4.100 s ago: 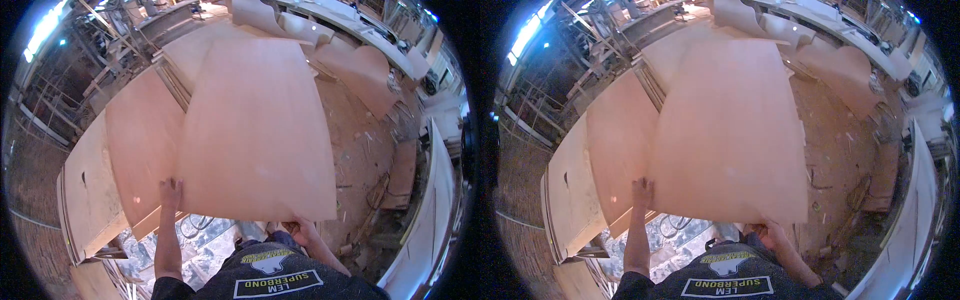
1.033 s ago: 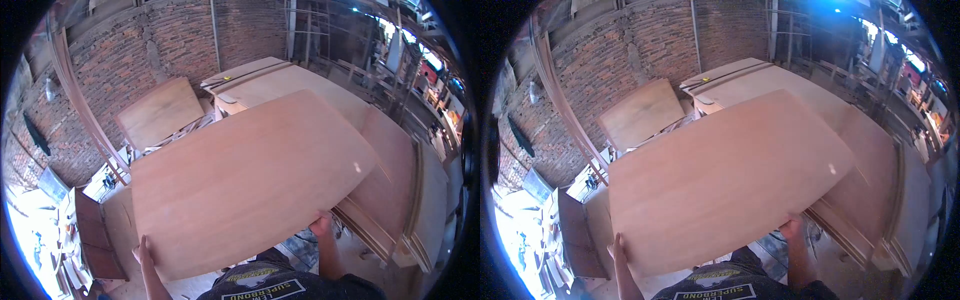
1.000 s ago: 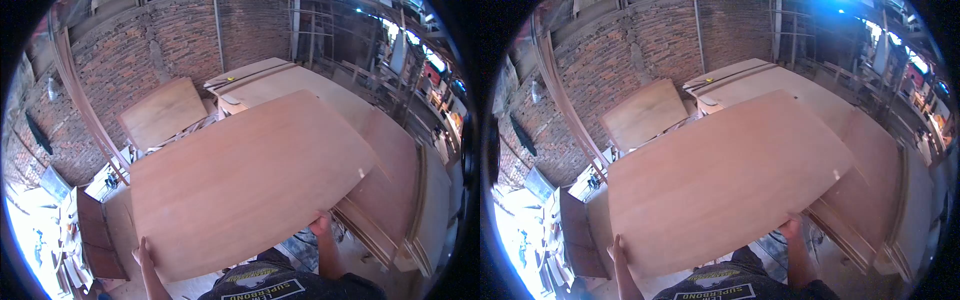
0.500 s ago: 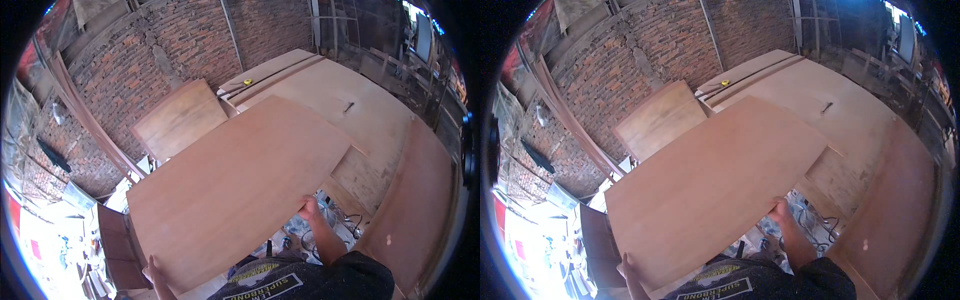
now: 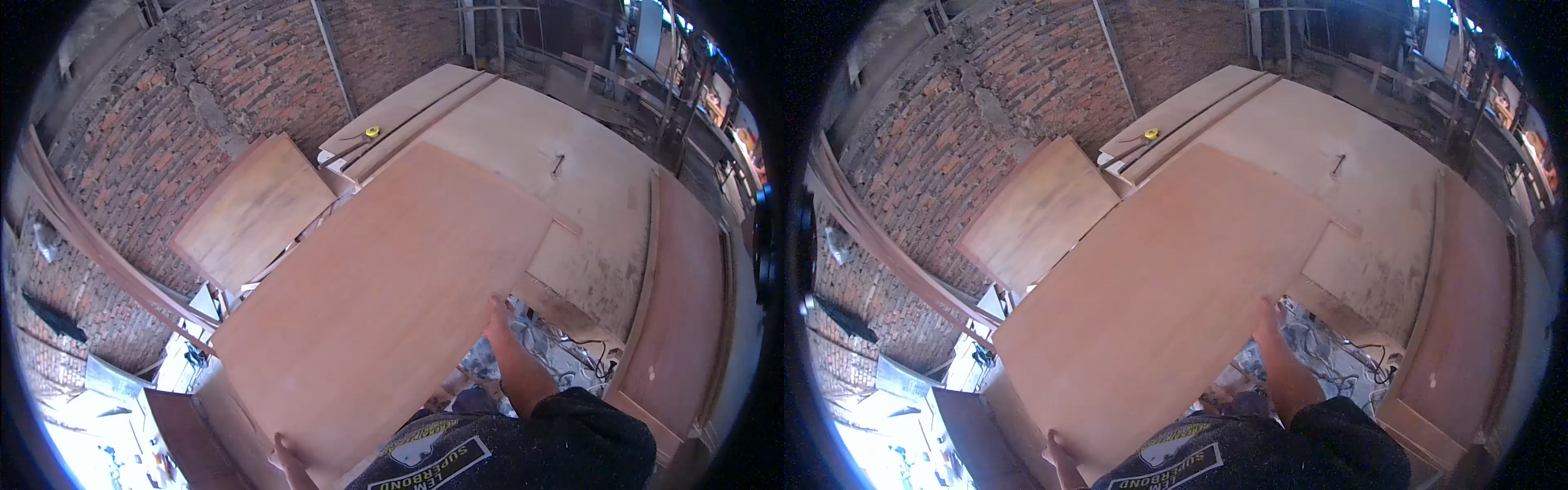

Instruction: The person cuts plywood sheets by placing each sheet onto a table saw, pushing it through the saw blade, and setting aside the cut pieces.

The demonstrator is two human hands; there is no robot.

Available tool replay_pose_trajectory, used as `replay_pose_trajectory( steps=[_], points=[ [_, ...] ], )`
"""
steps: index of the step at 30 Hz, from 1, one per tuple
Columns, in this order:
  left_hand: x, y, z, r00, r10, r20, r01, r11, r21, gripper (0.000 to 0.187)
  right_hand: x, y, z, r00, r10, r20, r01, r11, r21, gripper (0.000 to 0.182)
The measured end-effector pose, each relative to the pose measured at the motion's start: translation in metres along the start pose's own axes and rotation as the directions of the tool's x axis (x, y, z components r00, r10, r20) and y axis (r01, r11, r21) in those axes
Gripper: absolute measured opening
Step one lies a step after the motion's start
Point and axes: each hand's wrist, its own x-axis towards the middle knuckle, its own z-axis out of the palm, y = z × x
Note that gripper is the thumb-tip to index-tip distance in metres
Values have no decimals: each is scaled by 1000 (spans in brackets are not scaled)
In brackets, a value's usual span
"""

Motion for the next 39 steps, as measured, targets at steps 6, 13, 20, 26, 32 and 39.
replay_pose_trajectory(
  steps=[6,13,20,26,32,39],
  points=[
    [27,-16,20,993,-119,-15,120,989,81,42,-8,-5,17,976,-216,-16,216,970,110,47],
    [40,-17,57,992,-128,17,122,976,182,43,2,-22,32,699,-693,179,10,-240,-971,58],
    [91,-42,71,877,-345,334,301,937,177,42,-4,-36,59,800,-587,123,0,-206,-979,68],
    [88,-36,78,832,-409,375,294,898,328,47,20,-42,51,834,-541,109,-10,-212,-977,76],
    [63,-22,82,840,-310,446,246,949,196,37,17,-51,62,855,-513,74,10,-127,-992,78],
    [-4,2,91,658,79,748,-320,929,183,44,30,-60,56,836,-520,177,106,-163,-981,77]
  ],
)
